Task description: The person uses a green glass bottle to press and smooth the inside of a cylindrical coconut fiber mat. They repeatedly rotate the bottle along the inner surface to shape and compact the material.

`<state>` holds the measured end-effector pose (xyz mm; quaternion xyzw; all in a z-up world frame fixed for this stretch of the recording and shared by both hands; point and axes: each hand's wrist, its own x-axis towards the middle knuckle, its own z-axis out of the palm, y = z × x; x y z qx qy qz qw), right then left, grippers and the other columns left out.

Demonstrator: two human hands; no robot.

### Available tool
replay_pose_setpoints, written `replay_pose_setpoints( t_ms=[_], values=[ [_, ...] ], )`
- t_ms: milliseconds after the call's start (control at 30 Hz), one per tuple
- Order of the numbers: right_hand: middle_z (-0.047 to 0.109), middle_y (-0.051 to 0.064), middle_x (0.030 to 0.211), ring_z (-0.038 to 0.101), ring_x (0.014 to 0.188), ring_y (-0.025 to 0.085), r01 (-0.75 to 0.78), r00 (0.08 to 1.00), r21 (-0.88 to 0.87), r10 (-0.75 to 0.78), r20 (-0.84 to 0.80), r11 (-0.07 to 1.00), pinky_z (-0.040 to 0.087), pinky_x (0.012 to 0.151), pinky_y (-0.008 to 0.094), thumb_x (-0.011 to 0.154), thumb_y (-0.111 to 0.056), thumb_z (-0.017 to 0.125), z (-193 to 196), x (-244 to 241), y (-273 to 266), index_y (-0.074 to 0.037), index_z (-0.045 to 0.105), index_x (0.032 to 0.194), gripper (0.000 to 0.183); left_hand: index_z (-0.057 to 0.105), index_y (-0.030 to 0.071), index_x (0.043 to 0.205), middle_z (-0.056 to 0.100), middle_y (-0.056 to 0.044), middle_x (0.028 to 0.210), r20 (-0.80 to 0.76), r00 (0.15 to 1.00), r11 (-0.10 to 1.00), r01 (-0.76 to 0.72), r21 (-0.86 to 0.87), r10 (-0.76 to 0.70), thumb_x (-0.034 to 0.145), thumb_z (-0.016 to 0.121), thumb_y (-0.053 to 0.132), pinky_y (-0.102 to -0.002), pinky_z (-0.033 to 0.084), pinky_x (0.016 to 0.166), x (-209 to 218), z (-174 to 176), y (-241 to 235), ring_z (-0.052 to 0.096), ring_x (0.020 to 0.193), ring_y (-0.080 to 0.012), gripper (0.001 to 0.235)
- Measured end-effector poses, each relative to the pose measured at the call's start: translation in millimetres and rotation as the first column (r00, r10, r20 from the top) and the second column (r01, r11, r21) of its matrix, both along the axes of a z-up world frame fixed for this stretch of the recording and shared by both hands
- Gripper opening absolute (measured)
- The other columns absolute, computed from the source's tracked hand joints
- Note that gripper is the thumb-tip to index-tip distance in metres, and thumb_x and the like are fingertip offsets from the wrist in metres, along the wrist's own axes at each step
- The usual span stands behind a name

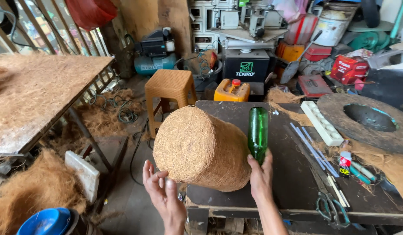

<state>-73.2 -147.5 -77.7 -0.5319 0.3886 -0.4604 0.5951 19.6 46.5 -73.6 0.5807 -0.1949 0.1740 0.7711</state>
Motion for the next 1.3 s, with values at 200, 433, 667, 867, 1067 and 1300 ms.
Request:
replay_pose_setpoints(
  t_ms=[200,433,667,867,1067,1300],
  values=[
    [0.056,0.009,0.126,0.053,0.108,0.021,0.058,0.983,0.095,-0.073,0.169,0.994,0.041,0.096,0.031,0.078,-0.003,0.063,-1,-1,-15,-0.012,0.044,0.14,0.065,0.049,0.003,0.119,0.059,-0.013,0.126,-0.347,0.921,0.972,0.109,-0.206,-0.177,0.078,0.068,0.004,-0.032,0.048,0.098,46,-26,47,0.059,0.114,-0.02,0.045],
    [0.053,0.003,0.102,0.052,0.089,0.013,-0.115,0.905,-0.029,0.117,0.408,0.993,0.045,0.079,0.025,0.071,0.012,0.058,24,5,-27,-0.012,0.048,0.132,0.066,0.05,-0.004,0.123,0.055,-0.02,0.129,-0.445,0.761,0.802,0.159,-0.576,-0.471,0.073,0.056,-0.002,-0.041,0.05,0.091,60,-45,57,0.057,0.112,-0.0322,0.05],
    [0.048,0.013,0.114,0.052,0.095,0.018,0.088,0.946,-0.586,0.117,0.302,0.806,0.044,0.091,0.029,0.07,0.007,0.061,61,-32,2,-0.008,0.033,0.143,0.079,0.048,0.011,0.147,0.048,-0.006,0.154,-0.695,0.58,0.887,0.421,-0.191,-0.425,0.08,0.031,0.063,-0.045,0.035,0.107,49,-1,23,0.046,0.135,-0.0205,0.086],
    [0.048,0.019,0.132,0.053,0.114,0.028,0.019,0.992,-0.708,0.073,0.099,0.706,0.052,0.088,0.037,0.072,0.002,0.065,62,-58,37,-0.003,0.027,0.146,0.084,0.03,0.026,0.156,0.039,-0.001,0.16,-0.767,0.439,0.835,0.504,-0.221,-0.468,0.074,0.045,0.051,-0.051,0.041,0.107,4,16,5,0.041,0.145,-0.023,0.087],
    [0.057,0.015,0.132,0.061,0.118,0.026,-0.302,0.9,-0.662,0.435,0.04,0.686,0.054,0.101,0.036,0.078,-0.005,0.067,83,-60,77,-0.007,0.03,0.15,0.081,0.032,0.024,0.152,0.045,-0.004,0.152,-0.654,0.446,0.791,0.32,-0.521,-0.611,0.082,0.051,0.027,-0.049,0.047,0.094,23,-23,-48,0.05,0.131,-0.0222,0.073],
    [0.061,0.015,0.138,0.068,0.117,0.028,-0.463,0.884,-0.717,0.208,-0.419,0.522,0.055,0.1,0.034,0.077,-0.009,0.068,-5,-68,96,-0.006,0.037,0.147,0.076,0.061,0.008,0.105,0.062,-0.006,0.099,-0.641,0.693,0.939,0.307,-0.153,-0.331,0.079,0.059,0.019,-0.033,0.044,0.078,38,-88,-64,0.054,0.091,-0.0178,0.028]
  ],
)
